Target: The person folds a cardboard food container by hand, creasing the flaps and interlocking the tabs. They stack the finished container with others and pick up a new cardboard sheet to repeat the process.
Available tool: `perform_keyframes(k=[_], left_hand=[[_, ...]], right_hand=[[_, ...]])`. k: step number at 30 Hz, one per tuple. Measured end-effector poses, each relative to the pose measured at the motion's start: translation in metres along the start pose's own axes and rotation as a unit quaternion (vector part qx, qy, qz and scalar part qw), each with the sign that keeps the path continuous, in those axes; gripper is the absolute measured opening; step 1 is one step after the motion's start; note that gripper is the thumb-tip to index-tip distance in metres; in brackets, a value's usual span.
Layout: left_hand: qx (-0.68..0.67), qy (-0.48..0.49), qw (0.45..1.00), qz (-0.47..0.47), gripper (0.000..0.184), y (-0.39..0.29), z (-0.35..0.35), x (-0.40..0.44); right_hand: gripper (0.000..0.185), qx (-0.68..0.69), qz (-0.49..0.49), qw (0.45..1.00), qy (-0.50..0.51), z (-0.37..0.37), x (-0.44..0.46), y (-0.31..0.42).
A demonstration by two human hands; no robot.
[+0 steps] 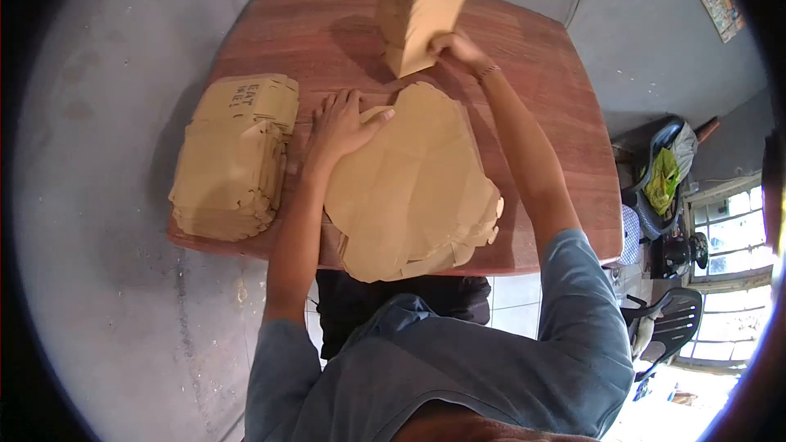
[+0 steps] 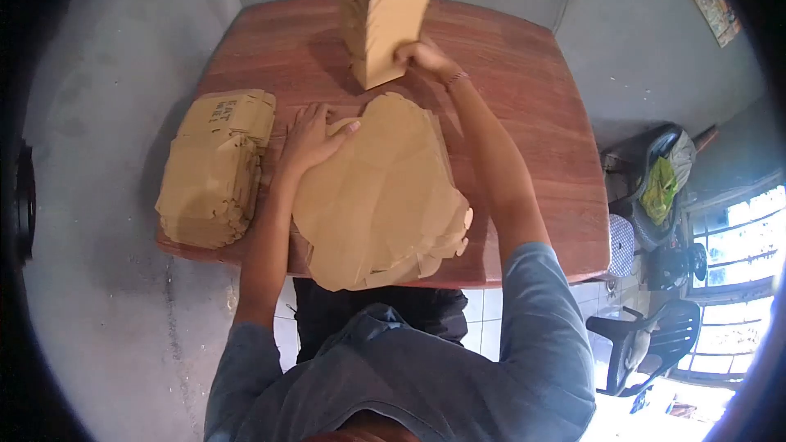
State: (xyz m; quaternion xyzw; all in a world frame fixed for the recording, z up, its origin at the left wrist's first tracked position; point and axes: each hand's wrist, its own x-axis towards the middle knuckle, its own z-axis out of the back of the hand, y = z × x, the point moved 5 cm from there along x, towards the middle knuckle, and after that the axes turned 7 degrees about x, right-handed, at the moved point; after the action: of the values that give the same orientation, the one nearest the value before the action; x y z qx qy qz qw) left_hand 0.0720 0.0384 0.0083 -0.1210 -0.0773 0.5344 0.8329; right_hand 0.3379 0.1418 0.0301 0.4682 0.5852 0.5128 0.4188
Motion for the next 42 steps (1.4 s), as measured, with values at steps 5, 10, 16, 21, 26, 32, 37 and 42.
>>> perform_keyframes(k=[5, 10, 16, 21, 26, 32, 37, 42], left_hand=[[-0.253, -0.262, 0.930, 0.052, 0.082, 0.044, 0.003, 0.007], [-0.179, -0.266, 0.947, 0.024, 0.077, 0.048, 0.002, 0.012], [-0.232, -0.270, 0.933, 0.052, 0.069, 0.052, -0.001, 0.015], [-0.195, -0.314, 0.929, 0.022, 0.071, 0.056, -0.001, 0.015], [-0.185, -0.300, 0.935, 0.051, 0.070, 0.072, -0.015, 0.027], [-0.215, -0.233, 0.945, 0.084, 0.067, 0.059, 0.006, 0.007], [-0.102, -0.108, 0.985, 0.093, 0.057, 0.042, 0.021, -0.040], [-0.035, -0.084, 0.993, 0.080, 0.056, 0.028, 0.010, -0.080]], right_hand=[[0.030, 0.019, -0.061, 0.992, 0.110, -0.073, 0.068, -0.034], [0.053, 0.048, -0.098, 0.987, 0.121, -0.096, 0.109, -0.069], [0.060, -0.143, -0.058, 0.982, 0.110, -0.118, 0.041, -0.009], [0.052, -0.257, 0.079, 0.954, 0.130, -0.075, 0.039, -0.017], [0.043, -0.395, 0.080, 0.914, 0.041, -0.047, -0.066, 0.015], [0.027, -0.414, 0.190, 0.890, -0.022, -0.028, -0.189, 0.029], [0.028, -0.403, 0.012, 0.915, 0.018, -0.021, -0.236, 0.012], [0.048, -0.487, -0.052, 0.867, 0.093, -0.048, -0.248, 0.017]])
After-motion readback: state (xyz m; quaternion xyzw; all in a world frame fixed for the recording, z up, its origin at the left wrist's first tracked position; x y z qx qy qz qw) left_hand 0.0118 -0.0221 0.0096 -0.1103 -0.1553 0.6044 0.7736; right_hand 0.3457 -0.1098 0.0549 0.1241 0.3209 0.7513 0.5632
